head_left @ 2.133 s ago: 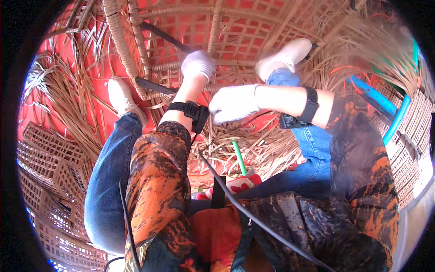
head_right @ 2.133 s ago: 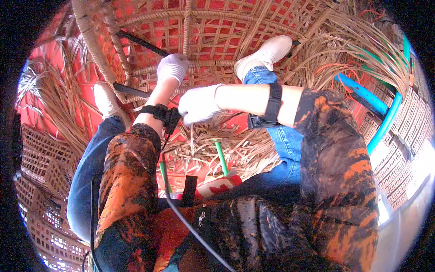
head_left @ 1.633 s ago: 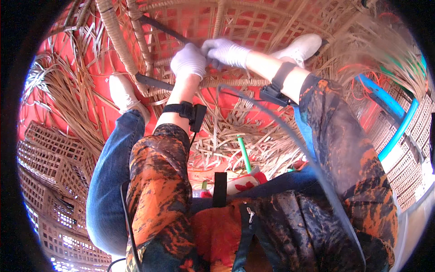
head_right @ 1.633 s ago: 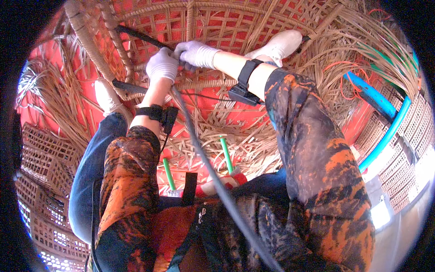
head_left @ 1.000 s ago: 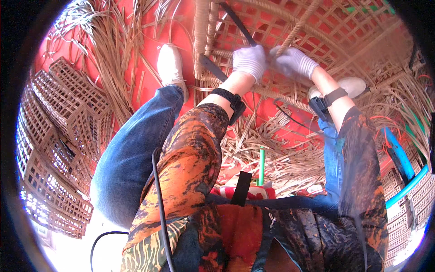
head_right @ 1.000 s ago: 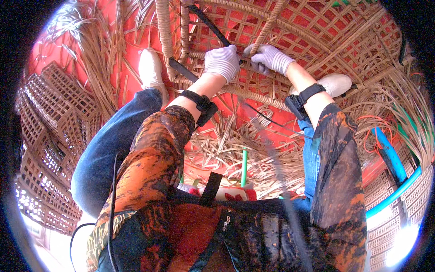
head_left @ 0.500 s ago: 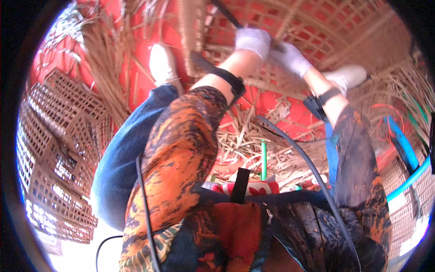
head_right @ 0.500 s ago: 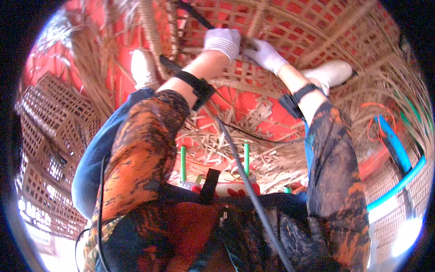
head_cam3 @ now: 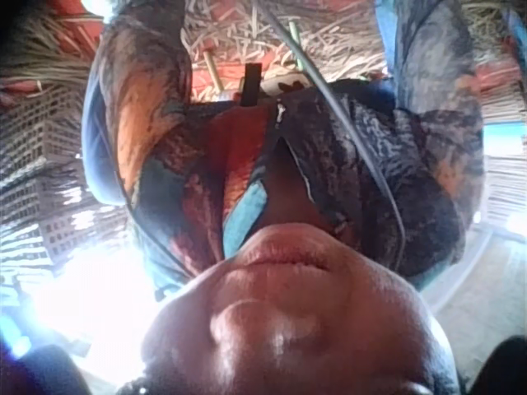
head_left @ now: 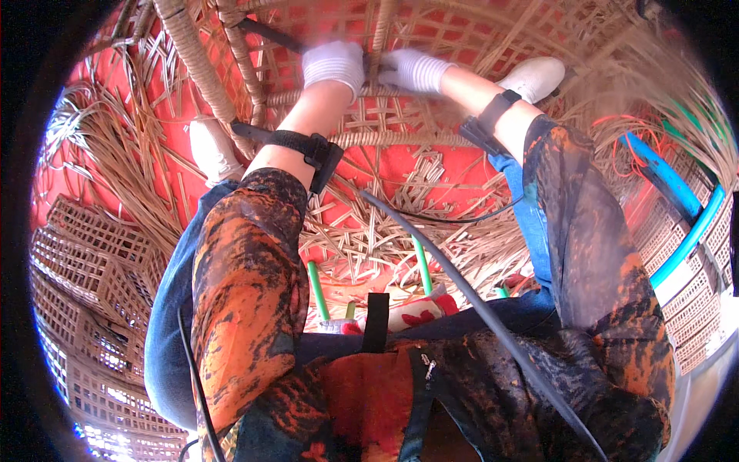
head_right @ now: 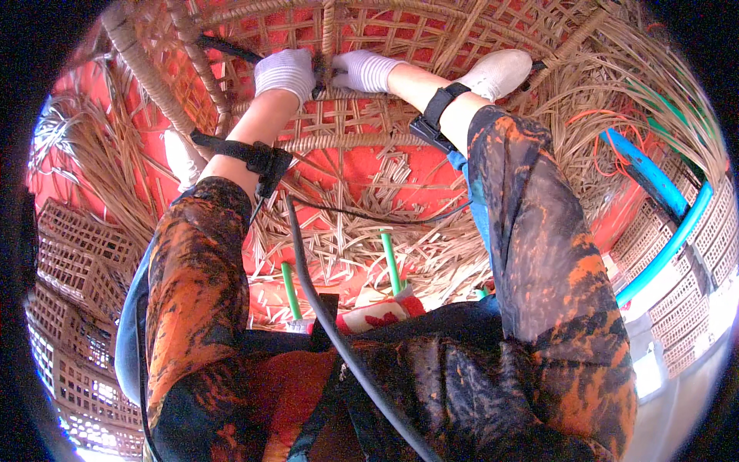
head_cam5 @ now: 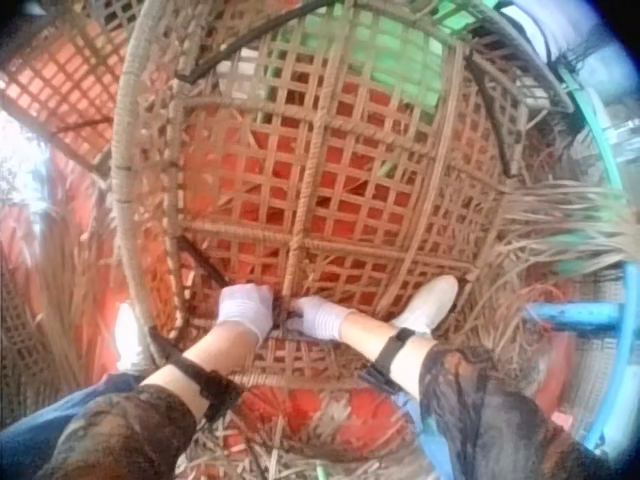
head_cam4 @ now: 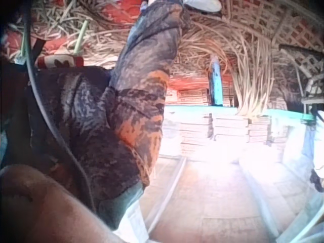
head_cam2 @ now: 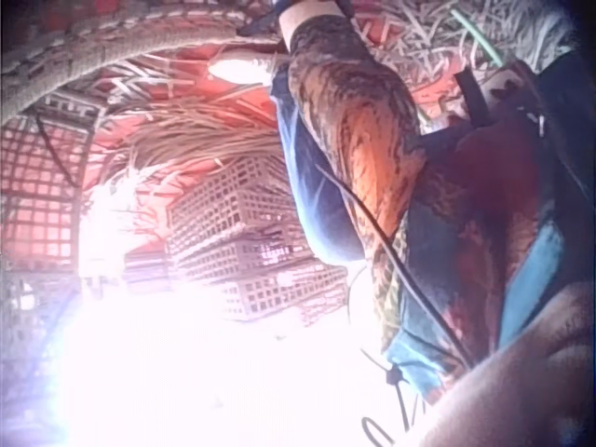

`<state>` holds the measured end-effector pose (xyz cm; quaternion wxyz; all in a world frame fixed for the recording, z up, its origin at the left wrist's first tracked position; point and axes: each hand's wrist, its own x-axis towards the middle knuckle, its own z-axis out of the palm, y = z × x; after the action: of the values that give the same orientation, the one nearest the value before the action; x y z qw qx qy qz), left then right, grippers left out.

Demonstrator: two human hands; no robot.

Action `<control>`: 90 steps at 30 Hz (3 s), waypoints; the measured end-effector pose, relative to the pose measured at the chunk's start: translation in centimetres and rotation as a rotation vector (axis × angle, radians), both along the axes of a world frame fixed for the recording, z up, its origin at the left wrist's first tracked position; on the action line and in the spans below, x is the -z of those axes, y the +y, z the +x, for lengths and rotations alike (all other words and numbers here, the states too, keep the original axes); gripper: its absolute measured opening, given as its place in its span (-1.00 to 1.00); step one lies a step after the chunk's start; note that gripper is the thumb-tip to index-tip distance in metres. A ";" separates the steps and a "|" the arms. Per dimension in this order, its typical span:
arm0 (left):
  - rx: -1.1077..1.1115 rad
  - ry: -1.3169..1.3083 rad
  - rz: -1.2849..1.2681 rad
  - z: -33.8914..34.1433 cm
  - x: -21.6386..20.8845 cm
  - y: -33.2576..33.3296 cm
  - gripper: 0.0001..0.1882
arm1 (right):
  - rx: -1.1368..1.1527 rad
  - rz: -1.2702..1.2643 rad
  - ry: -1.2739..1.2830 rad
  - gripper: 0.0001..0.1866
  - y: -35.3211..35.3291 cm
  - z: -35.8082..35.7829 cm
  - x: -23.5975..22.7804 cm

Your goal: Weaving thin bamboo or rattan strips onto a wooden frame to manufacture furniture components.

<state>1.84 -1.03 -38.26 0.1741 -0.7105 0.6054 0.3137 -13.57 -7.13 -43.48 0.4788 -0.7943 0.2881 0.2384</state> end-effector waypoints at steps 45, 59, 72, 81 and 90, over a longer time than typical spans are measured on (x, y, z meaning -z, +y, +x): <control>-0.668 0.124 0.099 -1.0 1.8 4.8 -0.57 | 0.057 0.524 0.235 -0.49 -0.3 1.2 -1.3; -0.554 0.165 0.077 1.5 2.4 5.3 -0.57 | -0.333 -0.351 0.187 -0.73 1.5 1.9 -2.2; -0.643 0.238 0.031 1.0 1.8 5.7 -0.60 | -0.136 -0.468 0.082 -0.80 3.5 0.4 -1.1; -0.631 0.243 -0.013 1.1 2.8 5.8 -0.57 | -0.157 -0.521 0.006 -0.81 3.6 -0.3 -0.2; -0.625 0.262 0.004 1.1 3.4 5.8 -0.53 | -0.200 -0.459 0.083 -0.76 2.6 0.3 -0.6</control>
<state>2.97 4.81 -41.67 -0.0083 -0.8152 0.3748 0.4416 -13.29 -4.52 -42.90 0.2477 -0.8962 0.2743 0.2454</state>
